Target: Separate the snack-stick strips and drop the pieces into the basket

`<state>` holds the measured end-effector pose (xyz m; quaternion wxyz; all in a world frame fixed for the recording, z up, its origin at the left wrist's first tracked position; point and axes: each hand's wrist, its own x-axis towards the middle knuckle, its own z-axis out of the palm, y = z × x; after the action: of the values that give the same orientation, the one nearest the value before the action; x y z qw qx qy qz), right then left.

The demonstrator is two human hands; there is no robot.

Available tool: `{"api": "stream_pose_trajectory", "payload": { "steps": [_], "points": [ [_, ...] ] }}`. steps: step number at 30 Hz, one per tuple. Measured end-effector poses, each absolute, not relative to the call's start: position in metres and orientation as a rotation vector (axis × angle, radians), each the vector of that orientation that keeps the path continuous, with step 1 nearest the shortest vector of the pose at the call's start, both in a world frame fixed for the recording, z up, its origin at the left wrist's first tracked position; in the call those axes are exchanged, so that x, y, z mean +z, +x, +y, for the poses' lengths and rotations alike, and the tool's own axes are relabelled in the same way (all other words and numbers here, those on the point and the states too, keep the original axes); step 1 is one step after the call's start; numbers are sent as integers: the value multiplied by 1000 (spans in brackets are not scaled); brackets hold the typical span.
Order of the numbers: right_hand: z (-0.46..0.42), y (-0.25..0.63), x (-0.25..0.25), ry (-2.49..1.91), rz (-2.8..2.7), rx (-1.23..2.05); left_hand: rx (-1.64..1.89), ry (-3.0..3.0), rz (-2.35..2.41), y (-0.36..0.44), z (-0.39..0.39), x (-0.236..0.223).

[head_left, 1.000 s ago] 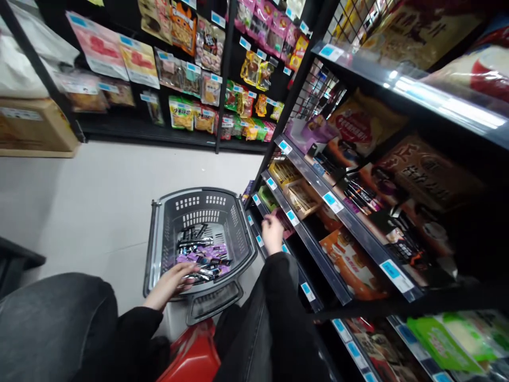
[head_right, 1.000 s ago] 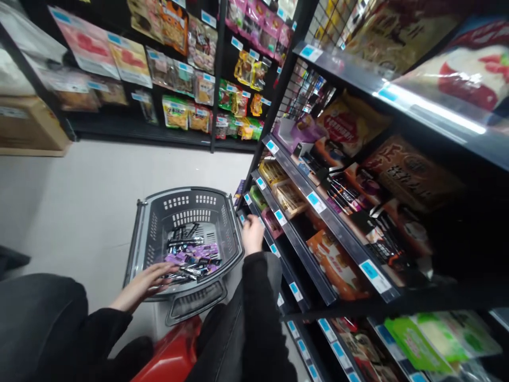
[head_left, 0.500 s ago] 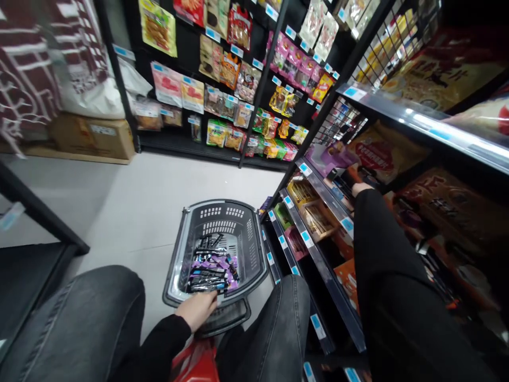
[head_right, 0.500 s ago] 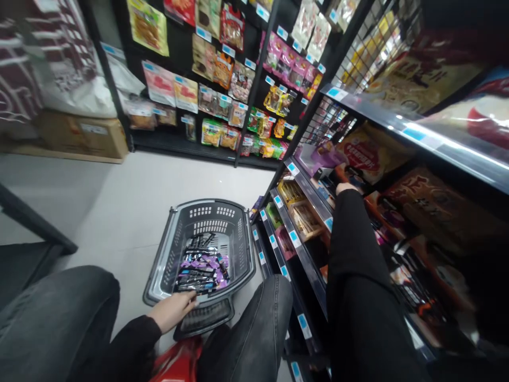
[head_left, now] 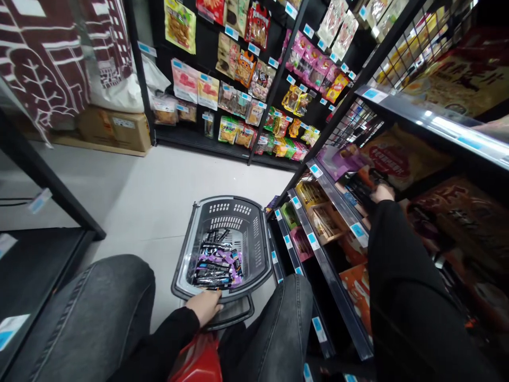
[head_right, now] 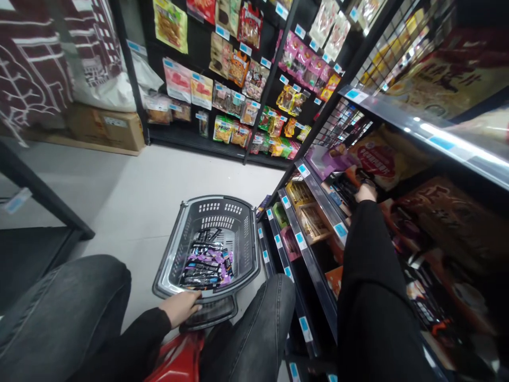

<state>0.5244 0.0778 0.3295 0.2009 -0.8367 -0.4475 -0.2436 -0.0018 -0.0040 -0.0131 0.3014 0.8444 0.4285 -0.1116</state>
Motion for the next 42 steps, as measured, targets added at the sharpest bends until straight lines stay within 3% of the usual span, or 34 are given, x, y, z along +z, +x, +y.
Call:
{"api": "stream_pose_trajectory", "payload": {
  "steps": [3,7,11,13,17,20,26,32,42],
  "points": [
    [73,528,340,-2330,-1143,-640,-280,2233,1123,-2,-4,-15],
    [52,491,356,-1843,-1026,-786,-201,2227,1131,-2,-1,-17],
    [14,405,325,-1519,-993,-743,75,2041,1118,6,2,-10],
    [0,352,280,-1420,-1015,-469,287,1788,1019,10,1,2],
    [-15,250,165,-1372,-949,471,747,999,778,7,-2,34],
    [-28,198,92,-1339,-829,953,1036,904,746,-4,0,48],
    [-48,186,25,-1378,-591,1209,797,1060,928,-13,0,43],
    [-52,207,25,-1406,-694,1425,649,947,982,-3,2,35],
    [-58,210,33,-1340,-651,1490,586,933,947,-4,3,31]
  ]
}}
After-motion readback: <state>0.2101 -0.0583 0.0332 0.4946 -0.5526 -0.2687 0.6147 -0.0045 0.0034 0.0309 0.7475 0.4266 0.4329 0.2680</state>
